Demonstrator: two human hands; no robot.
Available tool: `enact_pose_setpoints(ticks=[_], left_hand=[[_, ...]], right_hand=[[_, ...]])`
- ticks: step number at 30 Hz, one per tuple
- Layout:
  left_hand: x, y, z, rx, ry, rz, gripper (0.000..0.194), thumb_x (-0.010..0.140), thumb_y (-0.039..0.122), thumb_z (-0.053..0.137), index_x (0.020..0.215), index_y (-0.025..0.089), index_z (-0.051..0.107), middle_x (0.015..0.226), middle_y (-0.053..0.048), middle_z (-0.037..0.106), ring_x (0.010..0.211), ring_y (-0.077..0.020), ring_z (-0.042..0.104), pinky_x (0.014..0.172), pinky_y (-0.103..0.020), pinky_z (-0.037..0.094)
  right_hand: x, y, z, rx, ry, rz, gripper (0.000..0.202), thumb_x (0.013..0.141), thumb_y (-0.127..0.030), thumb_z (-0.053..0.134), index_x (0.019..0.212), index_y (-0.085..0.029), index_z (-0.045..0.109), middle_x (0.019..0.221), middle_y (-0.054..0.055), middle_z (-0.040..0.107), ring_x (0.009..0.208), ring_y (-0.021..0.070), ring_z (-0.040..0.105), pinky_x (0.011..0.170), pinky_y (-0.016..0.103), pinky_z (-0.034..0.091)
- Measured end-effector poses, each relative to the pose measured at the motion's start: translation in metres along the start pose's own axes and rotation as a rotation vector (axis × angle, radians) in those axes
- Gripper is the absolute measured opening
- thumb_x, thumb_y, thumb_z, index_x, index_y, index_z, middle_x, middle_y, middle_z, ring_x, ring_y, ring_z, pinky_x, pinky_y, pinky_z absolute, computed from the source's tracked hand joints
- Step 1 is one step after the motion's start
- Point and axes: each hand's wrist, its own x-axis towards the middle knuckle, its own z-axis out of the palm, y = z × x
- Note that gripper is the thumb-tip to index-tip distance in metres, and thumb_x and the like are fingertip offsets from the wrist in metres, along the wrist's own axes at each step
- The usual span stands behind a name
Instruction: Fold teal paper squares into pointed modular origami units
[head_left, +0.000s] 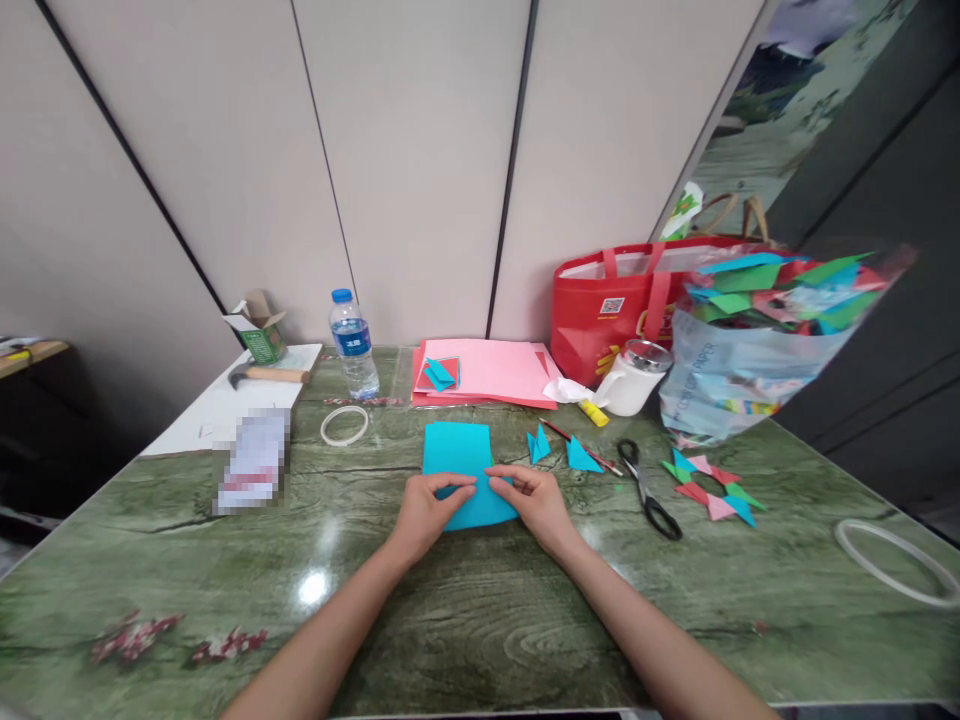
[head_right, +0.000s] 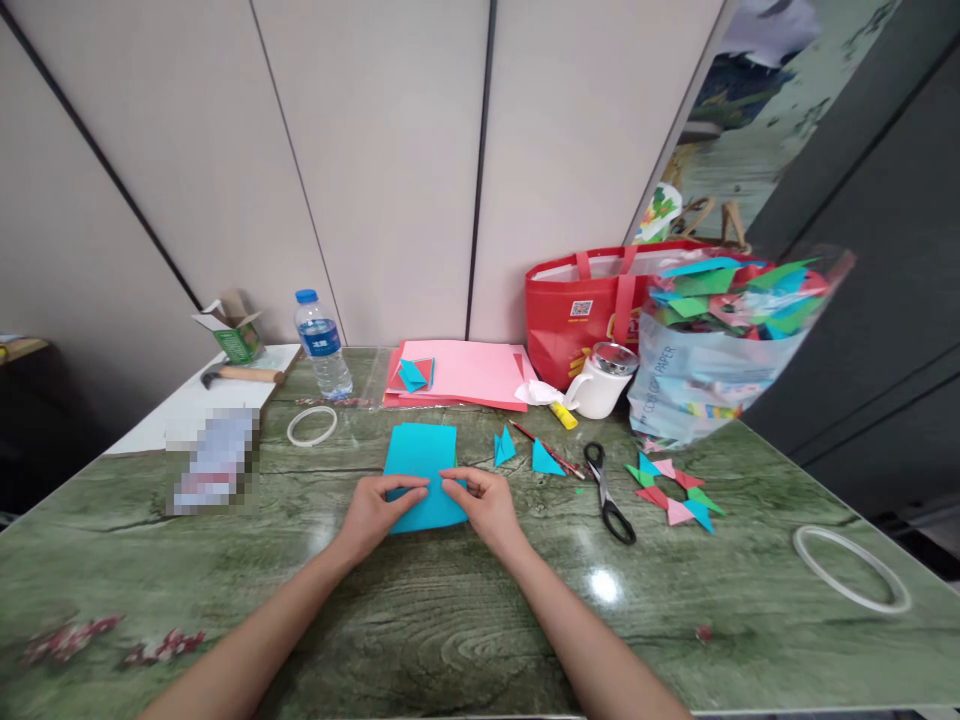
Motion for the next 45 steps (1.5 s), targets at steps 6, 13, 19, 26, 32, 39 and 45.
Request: enact_pose_setpoints(ticks=[6,13,19,26,32,39,45], left_hand=[[0.003,-0.006,-0.003,-0.020,0.097,-0.039,0.018,0.064,0.028,0.064,0.075,0.016,0.072,0.080,-0.006,0.071,0.078,-0.0227,0.064,0.075,-0.032,0.048],[0.001,-0.004,-0.003,-0.049,0.216,-0.018,0.017,0.064,0.027,0.064,0.074,0.017,0.071,0.081,-0.006,0.071,0.078,-0.0228,0.064,0.077,-0.034,0.048],[-0.001,-0.001,-0.003,-0.037,0.221,-0.026,0.017,0.064,0.029,0.064,0.075,0.017,0.072,0.081,-0.006,0.071,0.078,-0.0233,0.064,0.077,-0.035,0.048],[-0.002,0.002,-0.002,-0.035,0.225,-0.050,0.017,0.064,0.028,0.063,0.074,0.018,0.072,0.080,-0.005,0.071,0.077,-0.0229,0.065,0.076,-0.034,0.049],[-0.003,0.003,-0.001,-0.014,0.248,-0.032,0.015,0.065,0.028,0.063,0.073,0.019,0.072,0.079,-0.005,0.071,0.075,-0.0219,0.065,0.075,-0.033,0.050],[-0.002,0.000,-0.005,0.014,0.289,0.045,0.014,0.065,0.026,0.063,0.075,0.020,0.071,0.079,-0.004,0.071,0.074,-0.0202,0.065,0.074,-0.031,0.050],[0.000,0.001,-0.006,-0.016,0.275,0.012,0.015,0.065,0.027,0.063,0.074,0.019,0.071,0.079,-0.004,0.071,0.075,-0.0206,0.065,0.075,-0.031,0.050]], right_hand=[[0.000,-0.001,0.003,0.237,-0.079,0.142,0.043,0.064,-0.039,0.066,0.101,-0.019,0.058,0.064,-0.002,0.062,0.054,0.0120,0.054,0.047,0.023,0.045],[-0.009,-0.002,0.018,0.322,-0.248,0.274,0.049,0.051,-0.030,0.076,0.092,-0.017,0.051,0.065,-0.001,0.065,0.057,0.0164,0.061,0.055,0.031,0.052],[-0.008,-0.003,0.021,0.393,-0.211,0.306,0.048,0.051,-0.029,0.077,0.089,-0.017,0.051,0.067,0.000,0.066,0.059,0.0161,0.063,0.058,0.031,0.053],[-0.006,-0.003,0.023,0.376,-0.174,0.304,0.048,0.052,-0.029,0.077,0.091,-0.016,0.052,0.064,-0.001,0.066,0.055,0.0164,0.062,0.054,0.029,0.052],[-0.003,-0.003,0.021,0.314,-0.129,0.354,0.040,0.045,-0.031,0.079,0.074,-0.014,0.058,0.057,0.001,0.066,0.050,0.0166,0.062,0.052,0.028,0.051],[-0.004,-0.005,0.014,0.416,-0.120,0.353,0.034,0.050,-0.035,0.077,0.068,-0.014,0.058,0.059,0.003,0.067,0.056,0.0152,0.063,0.057,0.026,0.051],[-0.001,-0.002,0.013,0.451,-0.101,0.325,0.034,0.048,-0.032,0.079,0.071,-0.014,0.060,0.059,-0.001,0.064,0.055,0.0128,0.061,0.057,0.025,0.051]])
